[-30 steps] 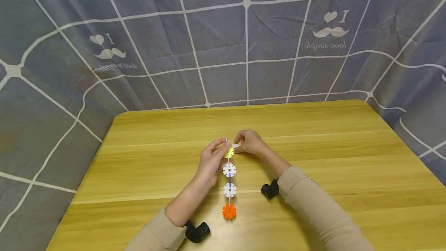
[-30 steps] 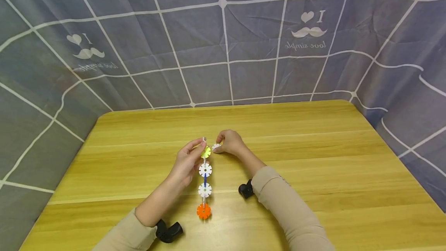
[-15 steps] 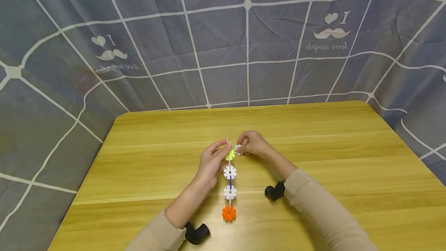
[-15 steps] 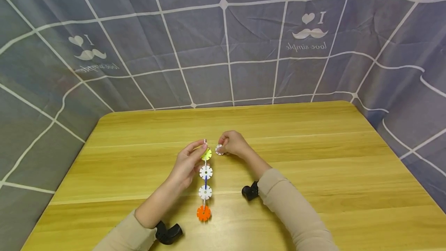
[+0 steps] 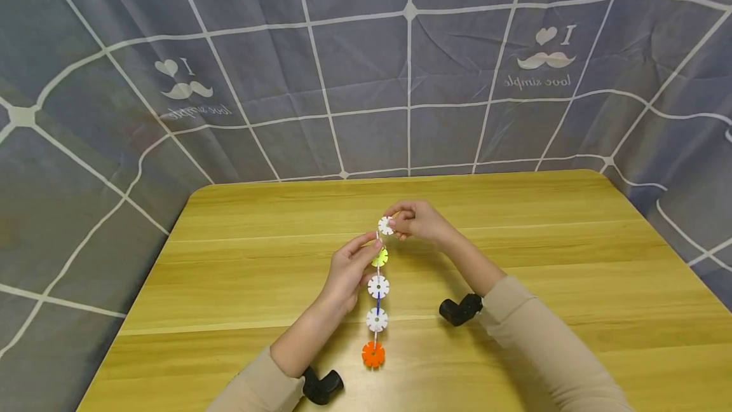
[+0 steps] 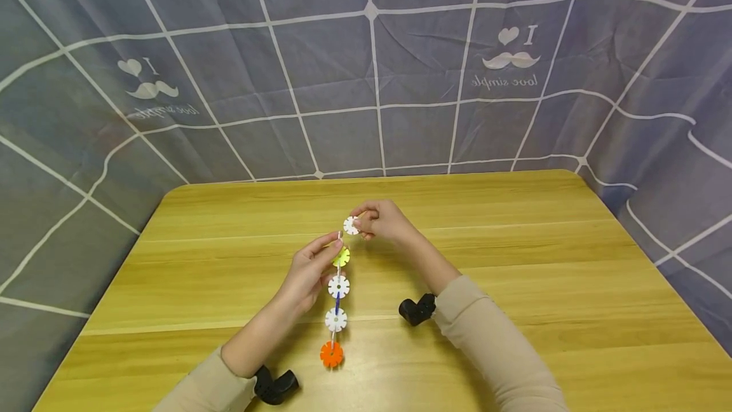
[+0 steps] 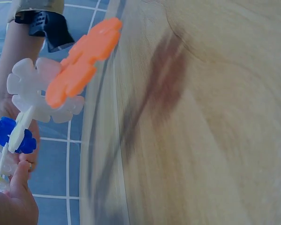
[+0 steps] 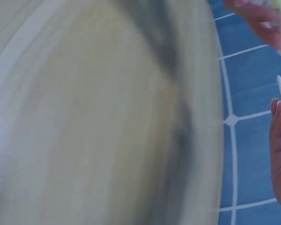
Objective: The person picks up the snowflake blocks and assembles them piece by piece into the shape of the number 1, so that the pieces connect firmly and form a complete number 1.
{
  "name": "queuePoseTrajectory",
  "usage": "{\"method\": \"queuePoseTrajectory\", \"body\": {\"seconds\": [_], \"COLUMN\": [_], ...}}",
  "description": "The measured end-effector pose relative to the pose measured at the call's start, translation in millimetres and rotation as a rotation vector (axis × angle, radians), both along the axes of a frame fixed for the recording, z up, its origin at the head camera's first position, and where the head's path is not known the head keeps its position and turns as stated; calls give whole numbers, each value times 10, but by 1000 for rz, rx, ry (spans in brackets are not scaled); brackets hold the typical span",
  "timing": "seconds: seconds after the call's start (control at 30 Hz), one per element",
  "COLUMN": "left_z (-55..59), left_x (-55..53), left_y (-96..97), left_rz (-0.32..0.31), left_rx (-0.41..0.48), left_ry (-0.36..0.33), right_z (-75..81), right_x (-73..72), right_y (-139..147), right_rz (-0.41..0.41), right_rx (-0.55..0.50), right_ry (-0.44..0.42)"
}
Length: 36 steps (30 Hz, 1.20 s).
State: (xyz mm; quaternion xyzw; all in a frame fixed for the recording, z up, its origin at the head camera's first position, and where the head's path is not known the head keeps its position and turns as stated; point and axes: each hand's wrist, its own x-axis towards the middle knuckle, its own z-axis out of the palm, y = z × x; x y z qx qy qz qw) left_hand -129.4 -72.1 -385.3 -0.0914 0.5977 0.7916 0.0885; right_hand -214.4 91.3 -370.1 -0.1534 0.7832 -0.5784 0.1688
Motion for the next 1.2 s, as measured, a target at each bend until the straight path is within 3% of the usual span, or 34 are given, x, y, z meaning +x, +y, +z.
{"method": "queuePoseTrajectory", "body": {"seconds": [0.23,0.63,0.8,1.2], "left_z": [-10,-14,-11,-27], "left_x": [-13,-33,-33,-6], "left_y": [20,64,80,155], "left_rz": [3,3,-9,-26], "left_rx": [-1,8,-9,-117], "left_ry": [5,14,31,79], "right_z": [129,176,171,274], "right_x": [8,15,7,26], "right_y": [-3,-6,0,21], "right_rz": [3,73,107,216], "right_rx": [-60,-56,-17,190], "right_ry": [-7,49,150,467]}}
